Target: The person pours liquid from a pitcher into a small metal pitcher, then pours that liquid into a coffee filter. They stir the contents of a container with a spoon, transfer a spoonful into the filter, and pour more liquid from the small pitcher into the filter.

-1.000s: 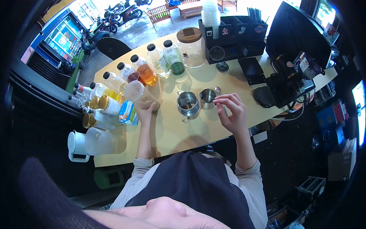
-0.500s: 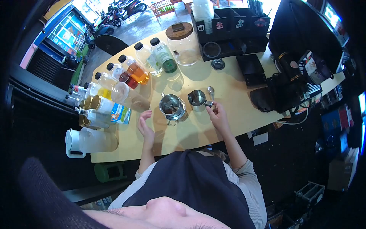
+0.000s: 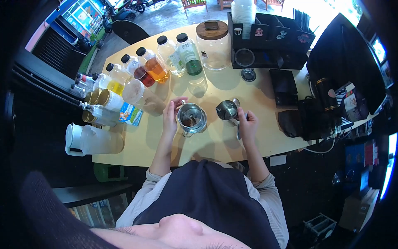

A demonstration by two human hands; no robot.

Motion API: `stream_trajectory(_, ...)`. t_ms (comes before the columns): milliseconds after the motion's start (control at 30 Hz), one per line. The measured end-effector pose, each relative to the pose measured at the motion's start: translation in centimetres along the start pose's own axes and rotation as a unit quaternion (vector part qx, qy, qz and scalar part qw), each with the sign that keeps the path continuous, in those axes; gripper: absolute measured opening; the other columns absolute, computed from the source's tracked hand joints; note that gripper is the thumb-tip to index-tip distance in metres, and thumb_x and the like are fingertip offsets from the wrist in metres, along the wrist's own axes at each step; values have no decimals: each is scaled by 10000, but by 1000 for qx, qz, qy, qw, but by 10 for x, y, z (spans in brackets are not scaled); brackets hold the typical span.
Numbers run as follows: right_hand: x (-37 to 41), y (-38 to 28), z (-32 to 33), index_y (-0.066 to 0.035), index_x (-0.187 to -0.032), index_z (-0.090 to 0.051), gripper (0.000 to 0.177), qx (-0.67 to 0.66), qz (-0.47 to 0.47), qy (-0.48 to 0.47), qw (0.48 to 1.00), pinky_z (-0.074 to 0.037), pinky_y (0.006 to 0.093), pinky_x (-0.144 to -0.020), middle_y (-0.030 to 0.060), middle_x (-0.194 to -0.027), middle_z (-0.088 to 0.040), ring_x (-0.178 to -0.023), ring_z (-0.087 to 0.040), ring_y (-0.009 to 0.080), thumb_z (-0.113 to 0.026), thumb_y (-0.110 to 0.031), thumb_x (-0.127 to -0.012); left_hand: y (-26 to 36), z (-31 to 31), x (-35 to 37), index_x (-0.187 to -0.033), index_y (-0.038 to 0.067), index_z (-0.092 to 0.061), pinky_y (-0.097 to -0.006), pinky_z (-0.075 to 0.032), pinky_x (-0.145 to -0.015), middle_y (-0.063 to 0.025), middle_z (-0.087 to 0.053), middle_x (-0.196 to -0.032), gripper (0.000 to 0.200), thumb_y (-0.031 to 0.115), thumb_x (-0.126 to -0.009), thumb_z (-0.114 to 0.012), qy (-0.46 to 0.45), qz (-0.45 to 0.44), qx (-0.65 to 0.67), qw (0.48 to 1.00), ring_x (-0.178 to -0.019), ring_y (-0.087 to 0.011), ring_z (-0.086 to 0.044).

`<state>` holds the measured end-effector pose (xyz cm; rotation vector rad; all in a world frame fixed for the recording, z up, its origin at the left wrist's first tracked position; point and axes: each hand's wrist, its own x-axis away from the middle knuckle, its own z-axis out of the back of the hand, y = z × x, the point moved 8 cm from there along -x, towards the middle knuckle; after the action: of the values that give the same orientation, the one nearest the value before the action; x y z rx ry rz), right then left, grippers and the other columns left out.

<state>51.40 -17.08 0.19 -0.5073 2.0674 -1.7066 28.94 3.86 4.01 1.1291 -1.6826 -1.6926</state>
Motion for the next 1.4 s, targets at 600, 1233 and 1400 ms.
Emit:
stream_trajectory(600,-28,-144,-86,-19,-578,-551,351,84,75,-231,966,-275,214,-439,-25,-536,-569,-490,-422,0,-742,-112,-857,-16,-32,-14,-891,27,-520,-359,-542,-892,-210,-661,-1053,403,331,-1087,-341,-136,92,190,968,-986,-231,-653)
stream_trajectory(1233,-14,-184,-130,0,-548,-484,342,270,240,-296,884,-245,268,-428,44,-481,-440,-424,-373,86,-759,-69,-738,-14,-29,-13,-951,-9,-580,-292,-509,-811,-131,-663,-946,466,368,-1084,-340,-139,84,151,975,-858,-149,-625)
stream_trajectory(1400,-13,-185,-135,-11,-560,-502,374,294,223,-298,881,-317,313,-437,90,-497,-401,-432,-367,180,-780,-195,-731,-17,-27,-14,-956,-10,-579,-293,-497,-826,-125,-656,-950,458,366,-1081,-349,-141,81,143,976,-876,-145,-612)
